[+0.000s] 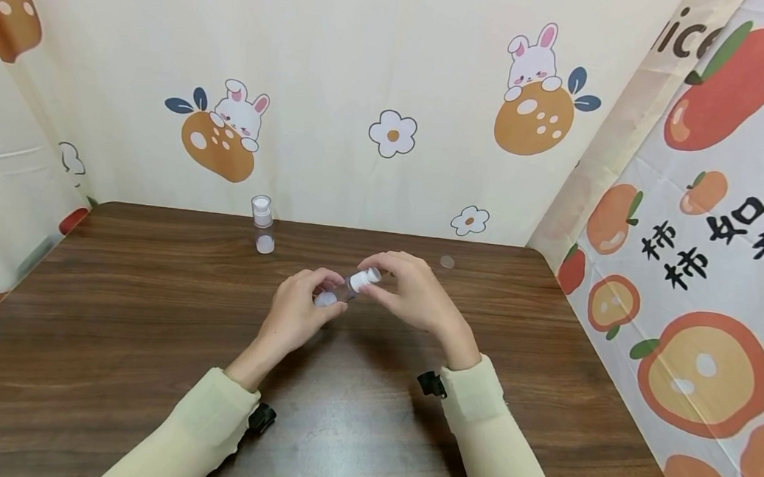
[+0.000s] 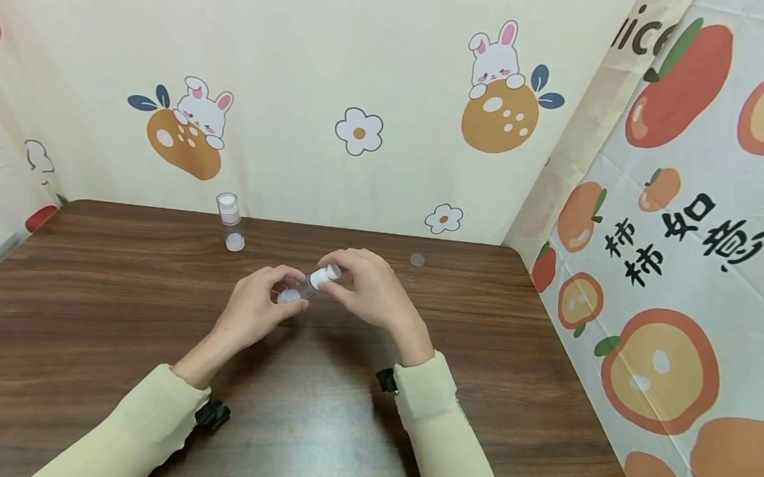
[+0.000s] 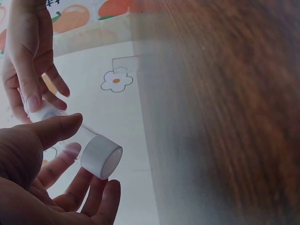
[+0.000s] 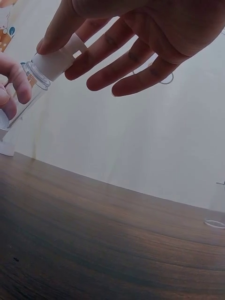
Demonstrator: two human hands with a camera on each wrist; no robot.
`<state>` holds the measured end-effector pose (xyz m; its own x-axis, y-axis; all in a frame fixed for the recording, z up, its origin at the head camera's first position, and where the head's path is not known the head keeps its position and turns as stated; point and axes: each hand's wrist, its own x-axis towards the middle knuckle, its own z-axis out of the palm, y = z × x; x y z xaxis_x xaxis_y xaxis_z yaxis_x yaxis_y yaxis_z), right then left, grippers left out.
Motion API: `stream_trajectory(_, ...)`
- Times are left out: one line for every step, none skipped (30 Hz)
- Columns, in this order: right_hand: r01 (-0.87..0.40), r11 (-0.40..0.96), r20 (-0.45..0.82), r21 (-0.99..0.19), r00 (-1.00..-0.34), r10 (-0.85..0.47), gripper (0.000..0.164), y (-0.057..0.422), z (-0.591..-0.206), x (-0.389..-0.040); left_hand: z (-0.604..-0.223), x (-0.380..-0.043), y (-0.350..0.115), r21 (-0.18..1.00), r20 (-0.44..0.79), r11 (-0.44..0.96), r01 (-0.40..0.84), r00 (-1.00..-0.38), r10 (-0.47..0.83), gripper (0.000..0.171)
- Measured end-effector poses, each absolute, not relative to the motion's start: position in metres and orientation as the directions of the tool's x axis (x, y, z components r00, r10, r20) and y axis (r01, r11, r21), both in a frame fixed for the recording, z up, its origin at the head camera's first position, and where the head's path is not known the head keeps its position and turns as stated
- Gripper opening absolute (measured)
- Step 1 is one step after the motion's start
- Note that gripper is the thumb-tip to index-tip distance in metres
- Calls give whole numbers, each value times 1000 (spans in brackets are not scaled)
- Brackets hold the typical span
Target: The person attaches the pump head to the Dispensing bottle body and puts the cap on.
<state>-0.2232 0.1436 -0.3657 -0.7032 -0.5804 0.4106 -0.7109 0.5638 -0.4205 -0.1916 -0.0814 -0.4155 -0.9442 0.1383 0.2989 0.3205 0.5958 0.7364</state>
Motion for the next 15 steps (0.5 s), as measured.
stream_trajectory(-706, 568, 408, -423, -708, -576, 24, 143, -366, -223, -416, -192, -81, 736, 299, 596, 320, -944, 138, 33)
stream_trajectory(-702, 570, 407, -426, -712, -572, 24, 143, -366, -223, -416, -192, -81, 736, 299, 597, 321, -944, 139, 33)
stream_trajectory(-699, 573, 406, -428, -715, -569, 23, 142, -366, -223, -416, -192, -81, 735, 299, 597, 322, -944, 140, 33)
stream_trajectory(-696, 575, 405, -430, -718, -566, 22, 142, -366, -223, -416, -192, -81, 734, 300, 598, 322, -944, 140, 33)
stream_trajectory(-693, 577, 406, -432, -721, -562, 22, 142, -366, -223, -416, -192, -81, 733, 301, 598, 324, -943, 141, 33)
stream_trajectory(-690, 579, 406, -434, -724, -558, 21, 141, -366, -223, -416, -192, -81, 733, 303, 598, 326, -942, 143, 33)
stream_trajectory(-687, 582, 406, -435, -727, -554, 20, 141, -366, -223, -416, -192, -81, 732, 305, 597, 328, -942, 143, 32)
stream_trajectory(-683, 585, 405, -437, -731, -550, 19, 140, -366, -223, -416, -192, -81, 732, 306, 597, 329, -941, 144, 32)
stream_trajectory(-678, 590, 403, -439, -735, -545, 18, 140, -366, -223, -416, -192, -81, 732, 306, 596, 329, -941, 144, 32)
stream_trajectory(-673, 594, 401, -441, -740, -540, 17, 140, -366, -223, -416, -192, -82, 733, 305, 596, 328, -941, 144, 32)
stream_trajectory(-668, 598, 399, -443, -744, -536, 17, 139, -366, -223, -416, -192, -82, 733, 305, 596, 328, -942, 143, 32)
stream_trajectory(-664, 601, 398, -445, -748, -531, 17, 139, -366, -223, -416, -192, -82, 734, 303, 596, 326, -942, 142, 32)
stream_trajectory(-661, 604, 396, -446, -751, -529, 17, 139, -367, -223, -416, -192, -82, 734, 302, 596, 325, -943, 142, 32)
stream_trajectory(-658, 604, 394, -450, -753, -527, 17, 139, -366, -223, -416, -192, -82, 735, 301, 596, 324, -943, 141, 32)
stream_trajectory(-656, 604, 393, -453, -755, -526, 18, 139, -366, -223, -416, -192, -82, 735, 299, 596, 322, -944, 141, 32)
